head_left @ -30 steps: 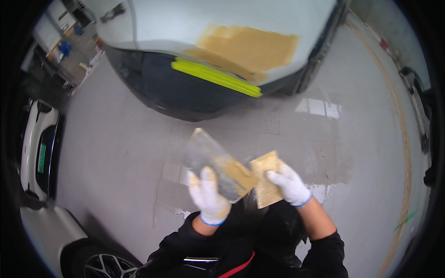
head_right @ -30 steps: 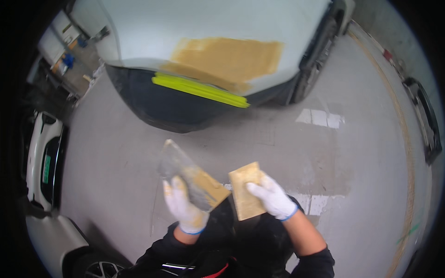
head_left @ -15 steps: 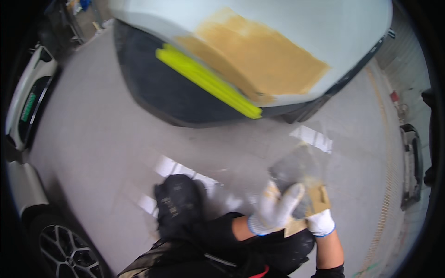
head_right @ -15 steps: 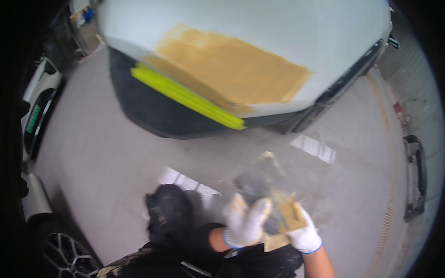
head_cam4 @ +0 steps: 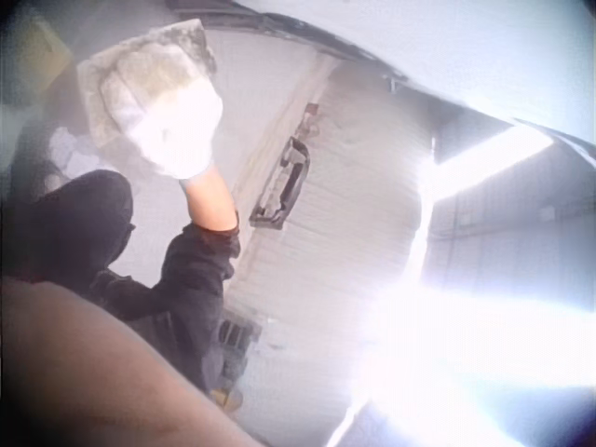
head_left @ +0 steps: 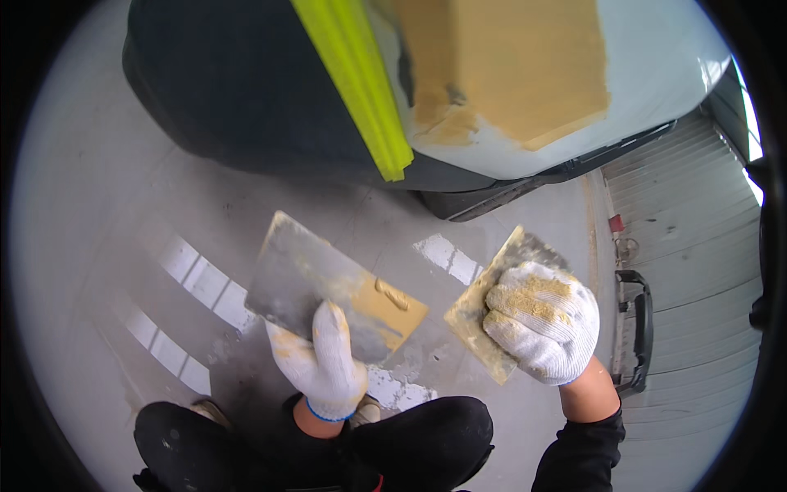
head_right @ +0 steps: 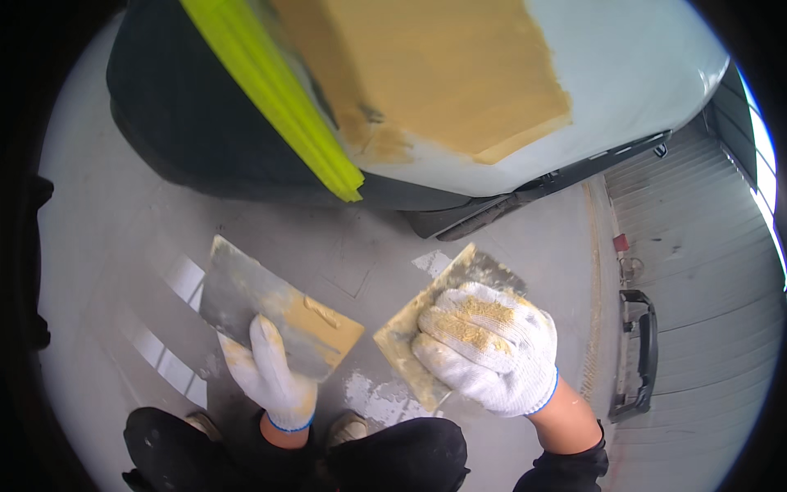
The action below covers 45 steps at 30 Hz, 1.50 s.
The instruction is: The person applies a beige body filler to a white car's rear bumper using a metal spreader and a wooden block. They repeatedly transfer filler from the block to the spreader and smooth it over the taped-off area. The person then walks to a mixing station, scoops filler from a can, and adds a liquid hardener to the mixture.
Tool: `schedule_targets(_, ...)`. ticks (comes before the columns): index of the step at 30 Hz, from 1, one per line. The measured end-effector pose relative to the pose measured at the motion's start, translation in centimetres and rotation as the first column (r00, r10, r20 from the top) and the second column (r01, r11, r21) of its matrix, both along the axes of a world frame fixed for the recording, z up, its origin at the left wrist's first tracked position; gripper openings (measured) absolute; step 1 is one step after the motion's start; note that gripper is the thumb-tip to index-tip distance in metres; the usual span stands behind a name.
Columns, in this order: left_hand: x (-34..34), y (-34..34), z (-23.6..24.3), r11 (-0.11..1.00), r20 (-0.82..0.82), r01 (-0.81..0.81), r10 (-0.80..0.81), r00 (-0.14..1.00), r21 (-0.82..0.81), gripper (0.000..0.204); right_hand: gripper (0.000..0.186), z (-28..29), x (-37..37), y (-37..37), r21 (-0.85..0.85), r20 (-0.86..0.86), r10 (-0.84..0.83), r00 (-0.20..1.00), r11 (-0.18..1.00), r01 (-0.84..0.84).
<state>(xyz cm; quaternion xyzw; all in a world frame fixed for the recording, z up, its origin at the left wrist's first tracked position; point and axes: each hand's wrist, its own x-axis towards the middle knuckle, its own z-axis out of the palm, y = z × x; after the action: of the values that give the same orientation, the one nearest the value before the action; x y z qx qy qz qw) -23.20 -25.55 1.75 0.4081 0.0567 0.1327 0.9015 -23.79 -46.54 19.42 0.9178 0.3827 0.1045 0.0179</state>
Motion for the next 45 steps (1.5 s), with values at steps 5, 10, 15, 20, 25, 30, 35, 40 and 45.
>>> schedule_targets(5, 0.9, 1.5, 1.4, 1.000, -0.044, -0.005, 0.005, 0.999, 0.003, 0.043, 0.042, 2.5, 0.3, 5.2, -0.337, -0.078, 0.007, 0.997, 0.941, -0.033)
schedule_targets(10, 2.3, 2.4, 2.5, 0.977, -0.087, -0.080, 0.064, 0.994, -0.199, 0.027, 0.043, 2.9, 1.5, 9.1, -0.408, -0.084, -0.071, 0.994, 0.912, 0.031)
schedule_targets(15, 2.7, 4.2, 0.8, 0.995, -0.118, -0.072, 0.064, 0.991, -0.068, 0.037, 0.042, 2.2, 3.3, 12.0, -0.361, -0.248, -0.106, 0.963, 0.933, 0.010)
schedule_targets(20, 1.7, 4.3, -1.9, 0.679, -0.104, -0.237, 0.421, 0.901, 0.695, 0.066, 0.046, 6.4, 2.7, 15.0, -0.597, -0.185, -0.054, 0.981, 0.799, -0.069)
schedule_targets(25, 1.1, 4.5, -3.7, 0.329, -0.014, -0.148, 0.443, 0.896, 0.933, 0.081, 0.045, 11.0, 3.5, 18.4, -0.912, -0.014, 0.121, 0.993, 0.406, -0.062)
schedule_targets(30, 2.8, 7.0, -4.7, 0.418, -0.080, -0.160, 0.500, 0.862, 0.894, 0.078, 0.047, 9.5, 5.5, 19.9, -0.925, 0.174, -0.013, 0.985, 0.342, 0.168)
schedule_targets(35, 3.7, 9.3, -3.6, 0.430, -0.100, -0.186, 0.562, 0.821, 0.883, 0.075, 0.042, 8.5, 7.5, 18.8, -0.924, 0.181, 0.177, 0.967, 0.367, 0.105)
schedule_targets(40, 3.8, 9.6, -2.3, 0.548, -0.195, -0.202, 0.580, 0.791, 0.812, 0.076, 0.040, 7.9, 8.2, 19.9, -0.952, 0.159, 0.236, 0.959, 0.295, 0.085)
schedule_targets(45, 3.4, 9.9, -2.6, 0.585, -0.188, -0.215, 0.550, 0.813, 0.782, 0.075, 0.042, 7.6, 8.5, 21.2, -0.913, 0.172, 0.130, 0.977, 0.392, 0.108)
